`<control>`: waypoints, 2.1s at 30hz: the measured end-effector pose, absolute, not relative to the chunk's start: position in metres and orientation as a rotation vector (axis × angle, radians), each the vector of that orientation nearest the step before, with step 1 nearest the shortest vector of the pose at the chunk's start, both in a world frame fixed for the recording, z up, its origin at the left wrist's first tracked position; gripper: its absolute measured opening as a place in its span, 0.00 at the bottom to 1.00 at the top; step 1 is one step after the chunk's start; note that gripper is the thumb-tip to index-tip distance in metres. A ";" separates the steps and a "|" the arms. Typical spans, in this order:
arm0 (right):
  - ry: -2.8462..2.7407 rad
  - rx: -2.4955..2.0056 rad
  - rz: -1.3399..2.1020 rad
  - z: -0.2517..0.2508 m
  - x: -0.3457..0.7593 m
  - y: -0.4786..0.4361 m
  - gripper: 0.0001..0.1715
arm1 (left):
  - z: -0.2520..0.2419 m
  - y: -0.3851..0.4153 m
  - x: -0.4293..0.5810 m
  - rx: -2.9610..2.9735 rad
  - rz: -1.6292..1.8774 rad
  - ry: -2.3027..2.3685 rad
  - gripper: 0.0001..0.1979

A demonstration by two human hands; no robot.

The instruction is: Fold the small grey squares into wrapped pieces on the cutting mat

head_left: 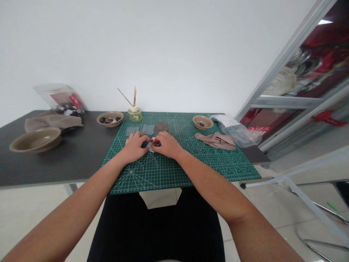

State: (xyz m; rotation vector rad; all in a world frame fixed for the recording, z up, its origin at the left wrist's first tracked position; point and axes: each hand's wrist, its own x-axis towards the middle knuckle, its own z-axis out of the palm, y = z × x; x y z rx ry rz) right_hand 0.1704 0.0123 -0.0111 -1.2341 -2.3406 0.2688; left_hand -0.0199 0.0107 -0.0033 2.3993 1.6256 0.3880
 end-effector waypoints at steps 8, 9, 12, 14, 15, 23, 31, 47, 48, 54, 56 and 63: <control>-2.260 -1.125 0.451 -0.011 0.172 0.010 0.16 | -0.003 0.010 -0.020 2.375 0.462 1.580 0.20; -2.233 -1.111 0.464 -0.011 0.173 0.009 0.19 | -0.002 0.010 -0.020 2.372 0.463 1.565 0.19; -2.253 -1.130 0.389 -0.015 0.176 0.010 0.25 | 0.000 0.010 -0.021 2.328 0.485 1.527 0.13; -2.320 -1.182 0.311 -0.017 0.176 0.010 0.32 | 0.001 0.011 -0.022 2.232 0.596 1.495 0.11; -2.357 -1.203 0.283 -0.017 0.176 0.010 0.35 | 0.001 0.012 -0.023 2.156 0.685 1.482 0.11; -2.373 -1.335 0.252 -0.008 0.173 0.004 0.33 | -0.002 0.017 -0.026 1.821 1.152 1.500 0.12; -2.038 -1.363 0.392 0.000 0.177 0.002 0.19 | -0.006 0.019 -0.027 1.755 1.180 1.528 0.10; -2.101 -1.092 0.935 0.001 0.169 -0.003 0.22 | 0.006 0.009 -0.022 2.032 0.756 1.328 0.14; -2.118 -1.085 0.908 0.000 0.171 0.001 0.24 | 0.006 0.009 -0.023 2.007 0.773 1.335 0.14; -2.108 -1.574 0.101 0.000 0.210 0.047 0.35 | 0.007 0.008 -0.022 1.875 0.881 1.472 0.16; -2.162 -1.792 0.091 -0.005 0.221 0.058 0.37 | 0.007 0.009 -0.021 1.886 0.878 1.488 0.16; -2.212 -1.938 0.138 -0.020 0.233 0.071 0.32 | 0.006 0.009 -0.019 1.872 0.892 1.498 0.17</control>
